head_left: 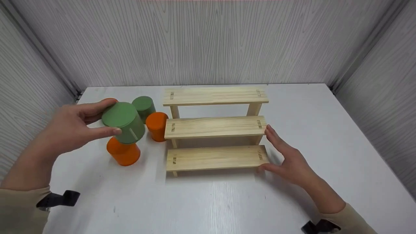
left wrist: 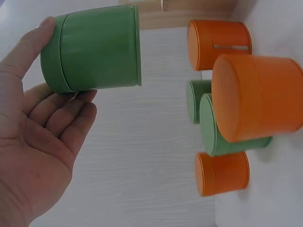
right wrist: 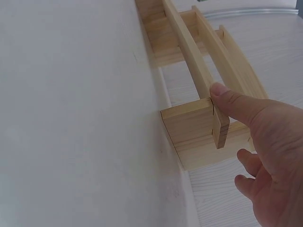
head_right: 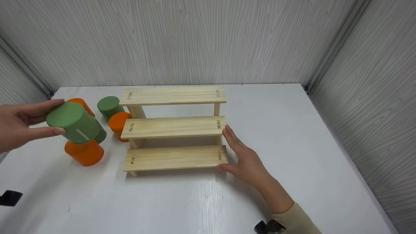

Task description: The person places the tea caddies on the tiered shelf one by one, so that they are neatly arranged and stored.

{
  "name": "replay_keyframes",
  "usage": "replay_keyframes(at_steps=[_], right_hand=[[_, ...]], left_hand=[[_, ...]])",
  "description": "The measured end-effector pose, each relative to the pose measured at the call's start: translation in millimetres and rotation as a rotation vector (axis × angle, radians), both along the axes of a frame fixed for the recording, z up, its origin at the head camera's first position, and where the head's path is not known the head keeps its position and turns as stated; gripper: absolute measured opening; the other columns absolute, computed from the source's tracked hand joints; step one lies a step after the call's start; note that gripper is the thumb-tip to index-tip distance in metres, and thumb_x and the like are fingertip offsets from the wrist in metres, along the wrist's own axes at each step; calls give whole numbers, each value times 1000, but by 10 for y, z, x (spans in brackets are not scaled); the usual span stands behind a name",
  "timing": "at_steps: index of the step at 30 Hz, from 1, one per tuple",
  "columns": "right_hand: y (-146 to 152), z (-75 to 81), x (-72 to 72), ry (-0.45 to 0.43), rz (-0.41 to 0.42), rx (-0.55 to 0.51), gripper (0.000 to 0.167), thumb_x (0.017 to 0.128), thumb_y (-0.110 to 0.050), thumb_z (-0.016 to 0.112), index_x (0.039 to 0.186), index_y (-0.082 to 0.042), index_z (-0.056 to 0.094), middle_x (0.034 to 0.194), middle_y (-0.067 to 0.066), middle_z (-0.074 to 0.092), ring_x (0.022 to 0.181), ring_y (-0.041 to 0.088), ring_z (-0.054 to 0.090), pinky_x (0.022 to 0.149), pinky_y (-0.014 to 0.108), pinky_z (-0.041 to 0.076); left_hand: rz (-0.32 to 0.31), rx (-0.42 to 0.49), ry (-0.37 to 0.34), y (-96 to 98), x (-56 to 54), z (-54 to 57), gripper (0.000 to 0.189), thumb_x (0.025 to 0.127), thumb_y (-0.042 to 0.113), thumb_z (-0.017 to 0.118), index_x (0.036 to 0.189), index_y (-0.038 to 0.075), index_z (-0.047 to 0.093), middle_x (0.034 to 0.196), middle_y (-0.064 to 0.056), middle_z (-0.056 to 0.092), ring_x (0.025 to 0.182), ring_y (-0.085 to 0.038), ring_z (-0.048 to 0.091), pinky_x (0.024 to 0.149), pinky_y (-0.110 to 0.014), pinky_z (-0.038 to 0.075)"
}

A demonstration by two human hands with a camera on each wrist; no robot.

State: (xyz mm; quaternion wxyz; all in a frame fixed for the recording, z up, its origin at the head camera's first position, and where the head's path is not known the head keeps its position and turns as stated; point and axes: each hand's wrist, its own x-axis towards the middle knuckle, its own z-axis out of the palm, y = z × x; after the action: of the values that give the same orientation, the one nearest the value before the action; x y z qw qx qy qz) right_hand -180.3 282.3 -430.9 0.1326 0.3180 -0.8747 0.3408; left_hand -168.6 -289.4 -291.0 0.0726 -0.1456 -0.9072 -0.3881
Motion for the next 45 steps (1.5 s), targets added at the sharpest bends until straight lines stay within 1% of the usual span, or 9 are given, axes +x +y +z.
replay_keyframes(at_steps=[3, 6, 10, 13, 17, 20, 25, 34, 45], right_hand=[[4, 5, -3, -7, 1, -1, 115, 74, -12, 98, 168, -12, 32, 174, 4, 26, 156, 8, 27, 120, 13, 27], [9, 7, -8, -6, 4, -1, 115, 74, -12, 98, 168, -11, 32, 174, 4, 25, 156, 9, 28, 120, 14, 26], [13, 4, -16, -3, 10, -2, 115, 74, -13, 98, 168, -12, 32, 174, 3, 25, 156, 10, 29, 121, 14, 26], [14, -2, -15, -2, 9, -1, 115, 75, -13, 98, 168, -12, 31, 174, 4, 25, 156, 10, 29, 120, 14, 27], [14, -7, -10, -6, 9, -2, 114, 75, -13, 98, 168, -12, 31, 174, 4, 25, 156, 8, 28, 120, 13, 27], [15, -6, -9, -5, 14, -4, 114, 75, -12, 98, 168, -11, 31, 174, 4, 25, 156, 9, 28, 120, 14, 27], [14, 5, -9, -9, 7, 0, 115, 74, -12, 98, 168, -11, 31, 174, 4, 25, 156, 8, 28, 120, 14, 27], [10, 11, -7, -56, -21, 9, 117, 74, -15, 98, 169, -16, 30, 175, 0, 25, 156, 7, 27, 121, 13, 25], [23, 12, -1, -70, -25, 19, 119, 75, -8, 98, 170, -17, 28, 175, 0, 23, 155, 5, 28, 119, 12, 25]], left_hand=[[-72, 3, 2, 212, -14, 49, 76, 83, 20, 95, 151, 16, 62, 142, -10, 68, 112, 10, 65, 90, -5, 49], [-134, 30, -24, 448, -21, 106, 76, 82, 22, 96, 150, 16, 63, 136, -7, 71, 110, 1, 70, 90, -10, 53], [-246, 73, -60, 754, -62, 135, 76, 82, 23, 96, 150, 16, 63, 133, 0, 73, 115, -9, 71, 96, -18, 55], [-323, 74, -72, 970, -114, 110, 77, 82, 26, 96, 151, 18, 62, 136, 4, 71, 123, -11, 68, 102, -26, 55], [-413, 72, -82, 1250, -188, 62, 80, 82, 29, 96, 152, 16, 60, 144, 5, 65, 133, -12, 62, 111, -36, 52], [-475, 87, -77, 1451, -241, 25, 80, 82, 29, 96, 152, 14, 60, 146, 4, 64, 133, -12, 61, 113, -38, 49], [-565, 114, -74, 1761, -315, -33, 78, 82, 27, 96, 150, 11, 62, 143, 4, 66, 131, -10, 63, 113, -33, 48], [-623, 78, -109, 2211, -415, -132, 80, 83, 34, 95, 152, 13, 60, 142, 8, 67, 125, -6, 65, 112, -32, 49], [-653, 88, -165, 2559, -512, -313, 79, 83, 29, 94, 152, 8, 59, 143, 5, 67, 124, -4, 65, 113, -34, 49]])
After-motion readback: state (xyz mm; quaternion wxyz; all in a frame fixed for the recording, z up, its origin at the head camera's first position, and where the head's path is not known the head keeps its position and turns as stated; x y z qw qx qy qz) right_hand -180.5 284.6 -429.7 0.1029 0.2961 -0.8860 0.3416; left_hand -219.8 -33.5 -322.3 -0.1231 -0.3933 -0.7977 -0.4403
